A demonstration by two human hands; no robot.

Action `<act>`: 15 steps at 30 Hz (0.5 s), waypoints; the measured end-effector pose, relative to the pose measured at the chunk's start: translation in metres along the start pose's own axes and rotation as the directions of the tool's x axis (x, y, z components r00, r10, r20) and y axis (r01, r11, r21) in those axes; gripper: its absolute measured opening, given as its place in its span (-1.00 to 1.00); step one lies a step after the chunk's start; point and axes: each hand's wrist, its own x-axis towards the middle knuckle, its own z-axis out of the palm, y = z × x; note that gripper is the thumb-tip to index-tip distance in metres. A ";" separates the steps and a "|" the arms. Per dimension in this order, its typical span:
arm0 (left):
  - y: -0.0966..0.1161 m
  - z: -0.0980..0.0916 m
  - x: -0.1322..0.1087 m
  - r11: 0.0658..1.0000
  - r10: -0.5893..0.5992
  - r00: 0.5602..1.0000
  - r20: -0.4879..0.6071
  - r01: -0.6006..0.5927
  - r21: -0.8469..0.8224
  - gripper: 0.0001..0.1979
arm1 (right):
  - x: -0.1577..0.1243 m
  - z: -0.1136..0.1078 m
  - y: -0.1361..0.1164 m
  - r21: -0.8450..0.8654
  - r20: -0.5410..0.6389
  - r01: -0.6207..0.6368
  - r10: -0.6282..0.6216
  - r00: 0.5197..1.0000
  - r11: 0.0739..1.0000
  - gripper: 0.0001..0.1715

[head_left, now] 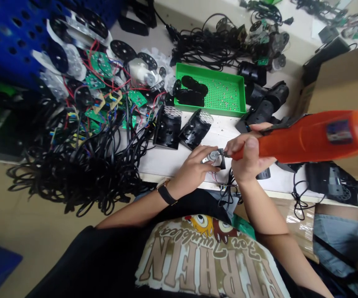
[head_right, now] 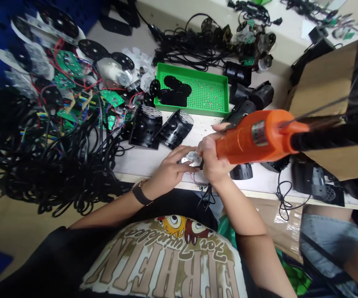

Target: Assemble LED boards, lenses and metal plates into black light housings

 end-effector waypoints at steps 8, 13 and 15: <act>0.001 0.000 0.001 0.999 -0.034 0.999 0.008 0.034 -0.002 -0.64 | -0.001 -0.003 0.002 -0.048 0.059 -0.027 0.030 0.998 0.998 -0.76; 0.001 0.000 0.000 1.000 -0.001 1.000 -0.004 0.001 0.006 -0.64 | 0.001 -0.002 -0.002 -0.086 0.068 -0.044 0.050 0.996 0.995 -0.71; 0.001 0.000 -0.001 1.000 -0.008 1.000 0.009 0.008 0.011 -0.62 | 0.004 0.000 -0.007 -0.086 0.066 -0.022 0.027 0.997 0.996 -0.72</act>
